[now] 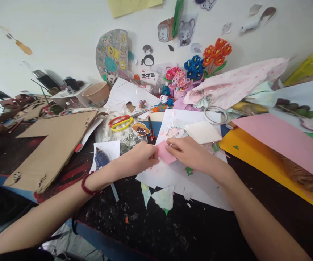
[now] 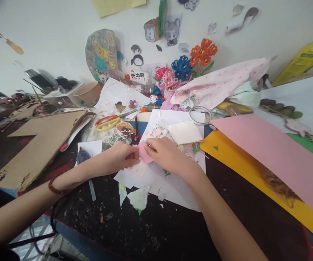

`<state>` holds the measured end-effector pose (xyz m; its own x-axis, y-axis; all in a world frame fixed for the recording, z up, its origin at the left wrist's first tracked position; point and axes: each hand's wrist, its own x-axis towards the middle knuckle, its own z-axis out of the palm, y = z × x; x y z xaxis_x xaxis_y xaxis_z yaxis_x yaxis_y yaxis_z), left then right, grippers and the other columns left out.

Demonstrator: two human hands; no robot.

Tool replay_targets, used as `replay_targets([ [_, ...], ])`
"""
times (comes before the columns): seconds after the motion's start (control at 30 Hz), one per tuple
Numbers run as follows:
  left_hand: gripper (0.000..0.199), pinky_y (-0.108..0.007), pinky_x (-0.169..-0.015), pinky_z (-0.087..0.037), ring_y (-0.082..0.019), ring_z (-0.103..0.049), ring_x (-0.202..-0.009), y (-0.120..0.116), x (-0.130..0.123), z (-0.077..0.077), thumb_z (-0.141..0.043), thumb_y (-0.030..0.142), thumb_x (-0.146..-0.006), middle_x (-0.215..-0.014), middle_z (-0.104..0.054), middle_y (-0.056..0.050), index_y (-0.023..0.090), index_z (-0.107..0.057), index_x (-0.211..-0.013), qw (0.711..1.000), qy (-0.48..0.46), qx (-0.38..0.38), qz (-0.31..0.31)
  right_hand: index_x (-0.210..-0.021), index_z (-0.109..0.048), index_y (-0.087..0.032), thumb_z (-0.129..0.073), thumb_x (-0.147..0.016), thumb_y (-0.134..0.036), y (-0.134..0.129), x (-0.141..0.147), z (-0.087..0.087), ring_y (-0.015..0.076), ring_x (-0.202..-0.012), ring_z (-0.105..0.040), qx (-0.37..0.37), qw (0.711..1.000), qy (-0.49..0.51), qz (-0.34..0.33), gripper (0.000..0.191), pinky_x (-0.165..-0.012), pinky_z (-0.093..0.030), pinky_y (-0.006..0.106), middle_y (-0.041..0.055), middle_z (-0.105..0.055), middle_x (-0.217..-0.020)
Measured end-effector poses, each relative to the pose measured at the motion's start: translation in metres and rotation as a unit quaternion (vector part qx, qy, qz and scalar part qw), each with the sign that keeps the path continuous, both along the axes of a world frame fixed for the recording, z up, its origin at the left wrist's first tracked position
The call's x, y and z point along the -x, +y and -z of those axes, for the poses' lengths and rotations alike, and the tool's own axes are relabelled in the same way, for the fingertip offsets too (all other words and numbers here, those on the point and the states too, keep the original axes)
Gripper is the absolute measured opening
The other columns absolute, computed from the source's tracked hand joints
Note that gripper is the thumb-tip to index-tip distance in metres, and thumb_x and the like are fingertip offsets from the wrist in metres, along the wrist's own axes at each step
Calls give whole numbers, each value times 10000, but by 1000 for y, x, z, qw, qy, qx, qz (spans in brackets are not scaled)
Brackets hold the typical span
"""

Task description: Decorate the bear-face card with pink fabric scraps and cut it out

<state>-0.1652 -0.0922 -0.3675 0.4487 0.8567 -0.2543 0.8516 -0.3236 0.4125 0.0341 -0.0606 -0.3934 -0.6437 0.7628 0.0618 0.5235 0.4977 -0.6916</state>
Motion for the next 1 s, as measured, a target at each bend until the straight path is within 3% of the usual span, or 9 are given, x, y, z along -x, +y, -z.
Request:
replay_targets([
  [0.4, 208, -254, -528, -294, -87, -439, -484, -2, 3, 2, -482, 109, -840, -523, -543, 36, 177, -496, -644, 998, 30, -41, 39, -666, -236, -208, -422, -958, -283, -1, 0, 1, 114, -553, -312, 2, 1000, -3, 4, 354, -559, -195, 316, -46, -337, -556],
  [0.6, 161, -233, -539, -323, -84, -479, -512, -3, 5, 2, -493, 113, -825, -564, -592, 32, 170, -545, -683, 999, 3, -22, 25, -670, -248, -207, -417, -959, -286, -1, 0, 1, 115, -567, -344, 2, 1000, -1, 1, 344, -558, -202, 320, -41, -373, -578],
  [0.8, 154, -241, -563, -324, -78, -442, -522, -9, 5, 9, -500, 112, -819, -582, -580, 38, 167, -592, -709, 997, -4, -71, 14, -664, -255, -207, -419, -952, -271, 0, 0, 2, 113, -565, -331, 1, 1000, -3, 3, 337, -565, -192, 325, -43, -370, -568],
  [1.0, 141, -246, -572, -314, -77, -454, -545, -10, 2, 11, -509, 135, -822, -613, -601, 35, 167, -607, -726, 998, 5, -63, 5, -665, -249, -207, -417, -945, -266, -1, 0, 0, 112, -565, -337, 4, 1000, -3, 3, 332, -556, -187, 320, -41, -366, -579],
])
